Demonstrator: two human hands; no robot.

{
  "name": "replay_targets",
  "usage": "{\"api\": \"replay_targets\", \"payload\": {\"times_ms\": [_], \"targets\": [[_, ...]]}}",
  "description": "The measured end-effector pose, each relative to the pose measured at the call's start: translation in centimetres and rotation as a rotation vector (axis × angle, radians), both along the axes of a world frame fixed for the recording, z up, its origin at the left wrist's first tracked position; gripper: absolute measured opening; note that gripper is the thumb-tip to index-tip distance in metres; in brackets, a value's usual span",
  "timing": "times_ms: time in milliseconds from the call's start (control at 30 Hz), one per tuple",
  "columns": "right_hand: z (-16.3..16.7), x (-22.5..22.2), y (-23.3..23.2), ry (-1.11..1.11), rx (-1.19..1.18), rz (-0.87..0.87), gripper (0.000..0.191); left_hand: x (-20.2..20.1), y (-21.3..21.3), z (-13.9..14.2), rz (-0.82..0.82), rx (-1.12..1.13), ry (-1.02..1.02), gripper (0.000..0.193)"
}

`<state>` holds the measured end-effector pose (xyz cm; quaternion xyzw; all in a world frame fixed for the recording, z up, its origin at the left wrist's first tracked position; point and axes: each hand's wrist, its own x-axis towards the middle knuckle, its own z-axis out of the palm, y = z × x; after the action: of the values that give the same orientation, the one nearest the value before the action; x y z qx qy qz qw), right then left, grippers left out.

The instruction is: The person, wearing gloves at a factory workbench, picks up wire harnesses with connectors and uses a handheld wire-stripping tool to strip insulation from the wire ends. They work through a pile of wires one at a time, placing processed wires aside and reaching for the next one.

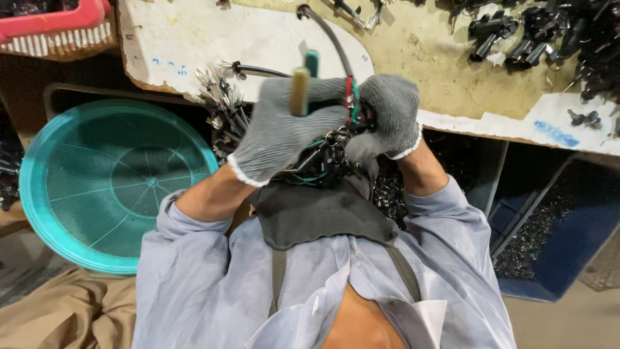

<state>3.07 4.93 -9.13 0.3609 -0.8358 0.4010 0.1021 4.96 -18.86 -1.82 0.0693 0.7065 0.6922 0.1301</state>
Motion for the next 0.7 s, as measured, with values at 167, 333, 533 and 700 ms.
{"api": "replay_targets", "payload": {"times_ms": [167, 333, 533, 700], "targets": [[0.4, -0.4, -0.5, 0.0, 0.057, 0.006, 0.083, -0.1, 1.0, -2.9, -0.029, 0.058, -0.092, 0.031], [1.5, 0.1, -1.5, -0.283, -0.068, 0.054, 0.073, -1.5, 0.4, -4.5, -0.047, -0.012, 0.146, 0.029], [1.9, 0.4, -1.4, -0.269, 0.102, -0.055, 0.054, -0.9, -1.9, -2.0, 0.295, 0.289, 0.205, 0.017], [1.3, 1.0, -2.6, 0.103, 0.14, 0.224, 0.034, 2.6, -1.1, -2.4, 0.268, 0.212, 0.539, 0.017]]}}
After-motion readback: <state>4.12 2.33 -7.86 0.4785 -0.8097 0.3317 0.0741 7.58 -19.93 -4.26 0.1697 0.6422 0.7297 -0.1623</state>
